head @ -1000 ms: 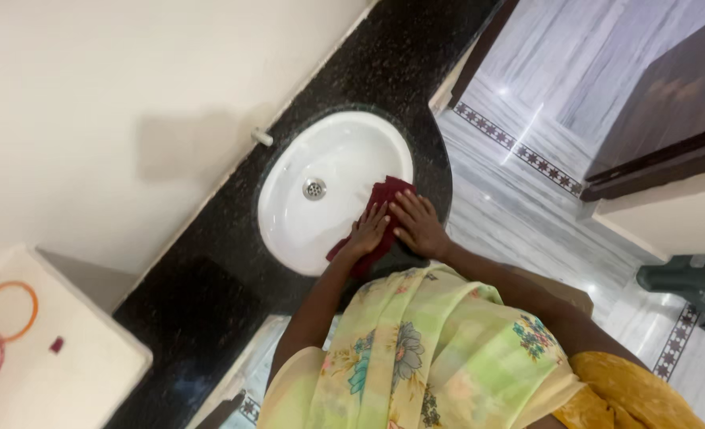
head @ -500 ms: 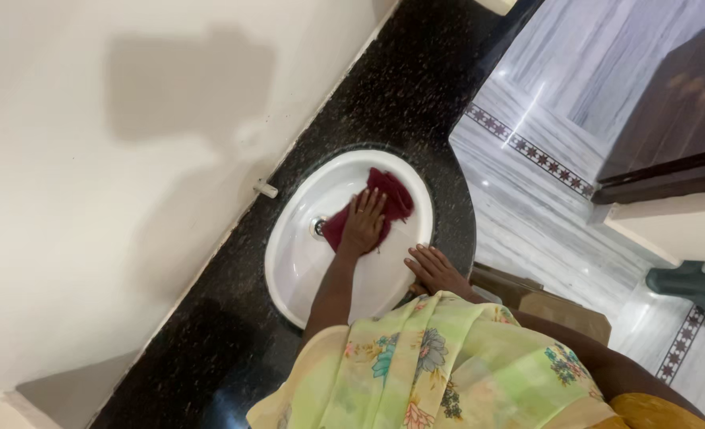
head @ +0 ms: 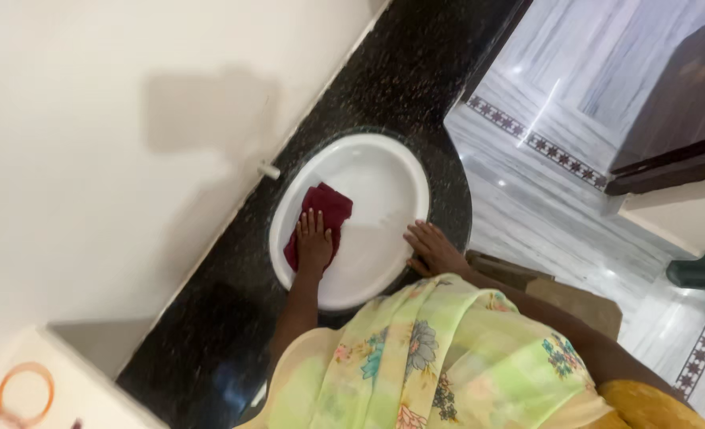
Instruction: The person wipes the interior and rim of a white bathroom sink using a red cloth. They repeatedly wipe the basin and the surrounding black countertop area.
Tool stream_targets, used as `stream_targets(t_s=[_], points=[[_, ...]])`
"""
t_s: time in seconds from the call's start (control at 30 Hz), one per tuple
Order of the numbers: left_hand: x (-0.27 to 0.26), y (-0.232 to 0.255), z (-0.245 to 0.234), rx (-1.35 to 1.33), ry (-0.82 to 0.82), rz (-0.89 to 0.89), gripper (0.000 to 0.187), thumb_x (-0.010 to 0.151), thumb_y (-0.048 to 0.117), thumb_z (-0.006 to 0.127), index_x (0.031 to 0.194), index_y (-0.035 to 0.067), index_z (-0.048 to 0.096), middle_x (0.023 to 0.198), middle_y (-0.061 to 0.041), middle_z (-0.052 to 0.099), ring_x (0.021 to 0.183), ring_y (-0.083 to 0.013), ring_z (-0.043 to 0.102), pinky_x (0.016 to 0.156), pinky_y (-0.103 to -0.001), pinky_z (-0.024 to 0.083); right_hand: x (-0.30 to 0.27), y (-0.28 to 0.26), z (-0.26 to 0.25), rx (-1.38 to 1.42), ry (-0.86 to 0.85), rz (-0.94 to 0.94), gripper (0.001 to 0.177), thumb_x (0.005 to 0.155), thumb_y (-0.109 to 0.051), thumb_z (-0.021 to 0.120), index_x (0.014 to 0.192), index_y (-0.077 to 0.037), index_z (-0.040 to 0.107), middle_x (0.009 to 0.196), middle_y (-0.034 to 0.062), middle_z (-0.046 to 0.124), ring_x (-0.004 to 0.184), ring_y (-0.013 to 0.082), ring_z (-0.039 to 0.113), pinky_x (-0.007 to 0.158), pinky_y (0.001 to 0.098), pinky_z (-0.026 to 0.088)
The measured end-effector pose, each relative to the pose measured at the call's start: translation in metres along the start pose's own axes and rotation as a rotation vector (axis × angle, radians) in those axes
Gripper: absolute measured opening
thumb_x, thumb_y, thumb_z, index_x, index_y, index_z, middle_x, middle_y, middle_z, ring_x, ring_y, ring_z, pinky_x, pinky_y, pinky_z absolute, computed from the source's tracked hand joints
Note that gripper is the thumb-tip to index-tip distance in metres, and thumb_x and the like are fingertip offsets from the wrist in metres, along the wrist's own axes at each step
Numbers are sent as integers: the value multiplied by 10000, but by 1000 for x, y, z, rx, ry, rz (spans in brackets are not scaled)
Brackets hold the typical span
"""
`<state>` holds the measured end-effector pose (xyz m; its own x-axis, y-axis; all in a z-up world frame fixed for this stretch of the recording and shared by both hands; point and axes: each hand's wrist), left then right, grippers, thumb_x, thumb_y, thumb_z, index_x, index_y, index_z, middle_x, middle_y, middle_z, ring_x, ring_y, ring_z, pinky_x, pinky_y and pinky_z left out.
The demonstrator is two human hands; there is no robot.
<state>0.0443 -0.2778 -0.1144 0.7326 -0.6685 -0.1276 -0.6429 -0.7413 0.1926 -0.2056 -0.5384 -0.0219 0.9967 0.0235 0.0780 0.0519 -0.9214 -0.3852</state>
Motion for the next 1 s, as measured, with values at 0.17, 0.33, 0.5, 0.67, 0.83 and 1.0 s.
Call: stream_targets(t_s=[0.17, 0.33, 0.5, 0.67, 0.83, 1.0], points=[[-49, 12, -10, 115, -412, -91, 693, 1056, 486, 309, 1645, 150, 163, 1696, -212, 89, 1553, -430, 93, 1219, -584, 55, -4, -8, -6, 15, 69, -5, 627, 1010, -413, 583, 1492, -29, 465, 1569, 211, 431, 1513, 368, 316, 1260, 509, 221], [-93, 39, -32, 76, -691, -33, 606, 1074, 471, 277, 1647, 274, 263, 1699, -150, 241, 1532, -402, 264, 1225, -581, 205, -12, -11, -4, 46, 207, -56, 613, 1028, -405, 602, 1490, -14, 498, 1530, 231, 499, 1493, 401, 383, 1255, 516, 272], [-186, 68, -69, 127, -256, 37, 499, 1136, 400, 300, 1571, 231, 478, 1665, -103, 421, 1545, -360, 352, 1317, -577, 186, -14, -15, -3, -9, 177, 7, 616, 1017, -419, 629, 1465, -14, 510, 1521, 227, 504, 1481, 393, 392, 1242, 524, 289], [-256, 74, -73, -70, 204, -172, 620, 1082, 438, 385, 1565, 49, 405, 1668, -225, 296, 1549, -445, 201, 1242, -569, 98, -21, -13, 3, 14, 238, -9, 615, 1027, -406, 627, 1493, -22, 508, 1549, 223, 483, 1500, 390, 368, 1242, 528, 278], [-251, 71, -69, -70, 206, -480, 894, 1010, 579, 455, 1577, -80, 249, 1649, -315, 161, 1524, -510, 105, 1220, -604, 53, -21, -9, 8, 24, 271, 56, 597, 1031, -372, 616, 1500, -22, 497, 1569, 237, 464, 1521, 398, 335, 1235, 522, 273], [-204, 44, -73, -11, 279, -546, 889, 989, 496, 553, 1609, -63, 248, 1664, -330, 136, 1529, -544, 90, 1228, -650, 54, -21, -9, 11, 44, 310, 16, 589, 1039, -367, 608, 1506, -25, 496, 1562, 229, 468, 1533, 387, 332, 1250, 512, 286]])
Point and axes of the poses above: each hand's wrist, its own x-axis towards the middle knuckle, its own z-axis out of the palm, y = z × x
